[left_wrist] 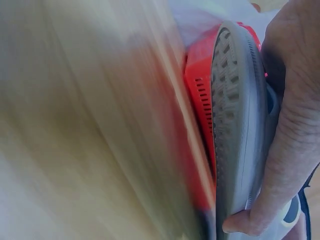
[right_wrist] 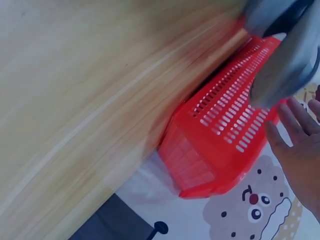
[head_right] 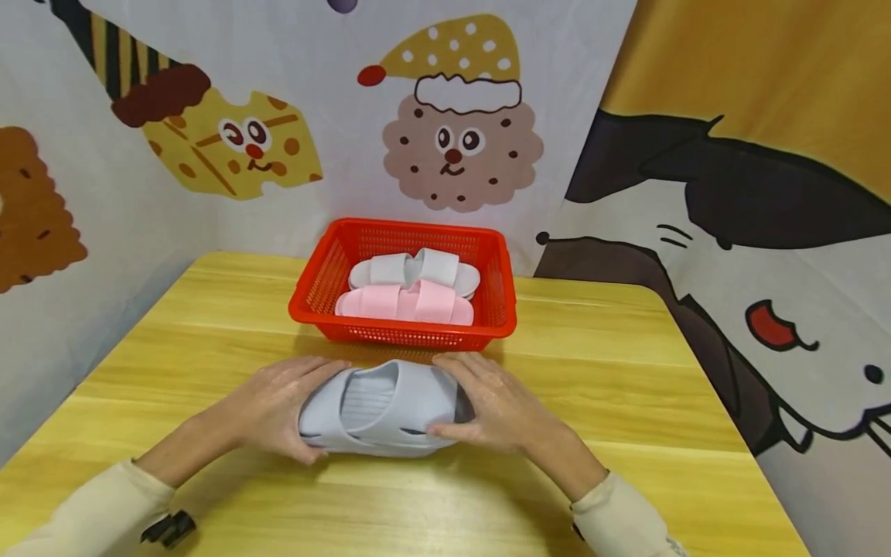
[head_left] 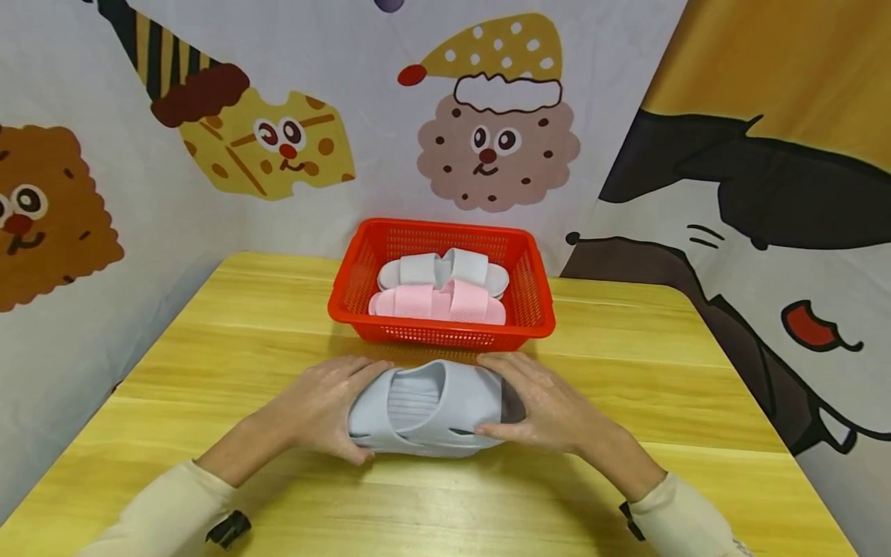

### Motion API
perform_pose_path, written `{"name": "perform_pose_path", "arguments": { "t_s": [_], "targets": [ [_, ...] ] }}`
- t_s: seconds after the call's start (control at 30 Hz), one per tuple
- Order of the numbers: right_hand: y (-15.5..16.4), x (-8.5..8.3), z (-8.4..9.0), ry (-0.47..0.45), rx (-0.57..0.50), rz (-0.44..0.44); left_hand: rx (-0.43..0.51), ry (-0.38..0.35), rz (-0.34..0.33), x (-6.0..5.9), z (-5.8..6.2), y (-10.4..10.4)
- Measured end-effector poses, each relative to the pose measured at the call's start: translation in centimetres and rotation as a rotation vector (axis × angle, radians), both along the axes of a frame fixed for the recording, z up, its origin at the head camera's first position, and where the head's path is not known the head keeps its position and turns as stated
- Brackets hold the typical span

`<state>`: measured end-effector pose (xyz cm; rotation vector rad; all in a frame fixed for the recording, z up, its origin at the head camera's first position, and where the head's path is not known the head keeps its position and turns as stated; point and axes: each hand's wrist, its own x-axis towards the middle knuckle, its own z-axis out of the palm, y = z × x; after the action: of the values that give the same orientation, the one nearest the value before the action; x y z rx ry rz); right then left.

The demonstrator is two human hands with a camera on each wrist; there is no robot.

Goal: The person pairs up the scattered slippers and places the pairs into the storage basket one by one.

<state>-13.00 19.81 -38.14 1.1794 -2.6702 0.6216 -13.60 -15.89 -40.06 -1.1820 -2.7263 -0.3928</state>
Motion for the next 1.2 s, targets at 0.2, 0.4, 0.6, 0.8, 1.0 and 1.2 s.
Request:
{"name": "perform_pose_path", "arguments": {
  "t_s": [0.2,0.4,0.6,0.8,1.0,1.2],
  "targets": [
    [1.0,-0.3,0.6,0.023,-0.014,-0.029,-0.002,0.006,0.014,0.2,-0.2,-0.9],
    [1.6,-1.0,0.9,0.066,-0.004,-0.098,-0.005,0.017,0.038,0.4,-0.4,-1.2],
    [2.5,-2.3,1.2,0.053,0.059,-0.193,-0.003,0.010,0.052,0.7,-0.6,-1.2],
    [3.7,-3.6,1.5,-0.013,0.154,-0.292,-0.002,0.007,0.046,1.0,-1.0,-1.3],
    [4.5,-4.3,2.0,-0.022,0.184,-0.345,0.023,0.015,0.040,1.2,-1.2,-1.4],
    [4.7,-4.9,2.0,-0.054,0.211,-0.373,0.037,0.037,0.046,1.3,-1.3,-1.5]
  ]
}}
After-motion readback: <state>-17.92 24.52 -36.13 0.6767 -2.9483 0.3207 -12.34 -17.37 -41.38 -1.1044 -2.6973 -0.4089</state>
